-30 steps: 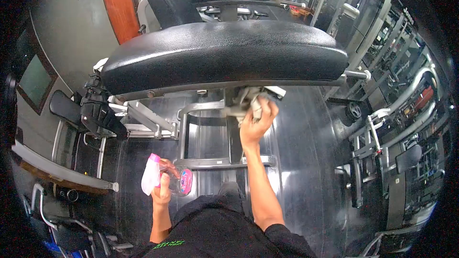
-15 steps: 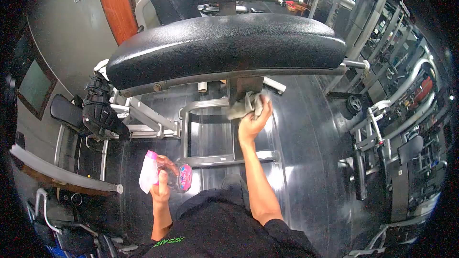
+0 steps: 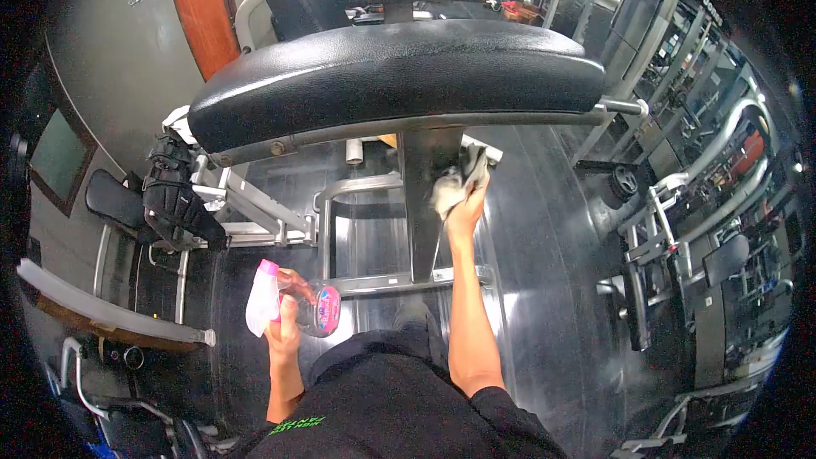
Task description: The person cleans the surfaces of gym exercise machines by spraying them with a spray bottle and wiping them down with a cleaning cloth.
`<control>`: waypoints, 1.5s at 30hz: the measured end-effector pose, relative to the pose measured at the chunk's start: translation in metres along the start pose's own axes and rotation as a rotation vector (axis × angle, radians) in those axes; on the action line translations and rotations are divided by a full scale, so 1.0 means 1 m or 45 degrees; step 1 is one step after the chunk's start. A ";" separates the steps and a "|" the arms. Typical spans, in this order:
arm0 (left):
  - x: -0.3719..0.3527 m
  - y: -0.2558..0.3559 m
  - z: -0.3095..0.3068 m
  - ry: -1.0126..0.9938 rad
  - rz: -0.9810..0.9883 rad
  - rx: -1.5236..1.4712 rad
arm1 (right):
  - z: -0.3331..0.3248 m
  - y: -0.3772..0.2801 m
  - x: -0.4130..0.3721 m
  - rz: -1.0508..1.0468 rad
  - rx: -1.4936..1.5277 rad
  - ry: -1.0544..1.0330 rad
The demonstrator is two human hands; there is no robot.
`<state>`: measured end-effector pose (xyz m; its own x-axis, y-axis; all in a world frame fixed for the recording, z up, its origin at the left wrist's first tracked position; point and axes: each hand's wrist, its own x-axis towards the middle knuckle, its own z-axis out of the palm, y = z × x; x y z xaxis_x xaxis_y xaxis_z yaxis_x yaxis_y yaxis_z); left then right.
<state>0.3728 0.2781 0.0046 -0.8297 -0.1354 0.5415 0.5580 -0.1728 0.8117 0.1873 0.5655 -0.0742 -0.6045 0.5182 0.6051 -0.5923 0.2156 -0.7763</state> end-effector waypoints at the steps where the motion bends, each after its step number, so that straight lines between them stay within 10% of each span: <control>1: 0.000 0.000 0.001 -0.006 0.000 0.000 | -0.006 0.008 0.006 -0.029 -0.099 -0.014; 7: -0.004 0.002 -0.003 -0.035 0.035 -0.037 | 0.014 -0.069 0.065 0.294 0.091 -0.002; 10: -0.008 0.002 -0.006 -0.009 0.034 0.009 | 0.000 -0.032 0.054 0.013 -0.367 -0.215; 16: -0.017 0.001 -0.005 0.026 0.003 -0.005 | -0.046 0.055 -0.014 0.387 -0.328 -0.553; 20: -0.017 0.004 -0.002 0.013 0.001 0.044 | -0.041 0.086 -0.049 0.612 -0.412 -0.168; 28: -0.019 0.005 0.002 0.028 -0.010 0.041 | 0.019 -0.079 0.020 0.067 0.017 0.166; 34: -0.025 0.004 0.000 0.069 -0.016 0.022 | 0.024 -0.030 -0.026 -0.403 -0.620 0.036; 40: -0.029 0.002 -0.005 0.139 -0.011 0.098 | 0.003 0.049 -0.109 0.898 -0.067 0.292; 42: -0.027 0.001 -0.003 0.136 0.013 0.072 | -0.010 0.086 -0.117 1.182 1.854 -0.499; 43: -0.027 0.002 -0.002 0.136 0.010 0.072 | 0.017 0.011 -0.097 1.577 1.364 -0.090; 45: -0.025 0.004 0.000 0.116 -0.002 0.061 | 0.030 0.029 -0.091 1.344 1.850 -0.459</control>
<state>0.3963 0.2805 -0.0059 -0.8245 -0.2237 0.5197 0.5533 -0.1266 0.8233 0.2090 0.5002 -0.1465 -0.9436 -0.2790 0.1780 0.2468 -0.9516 -0.1831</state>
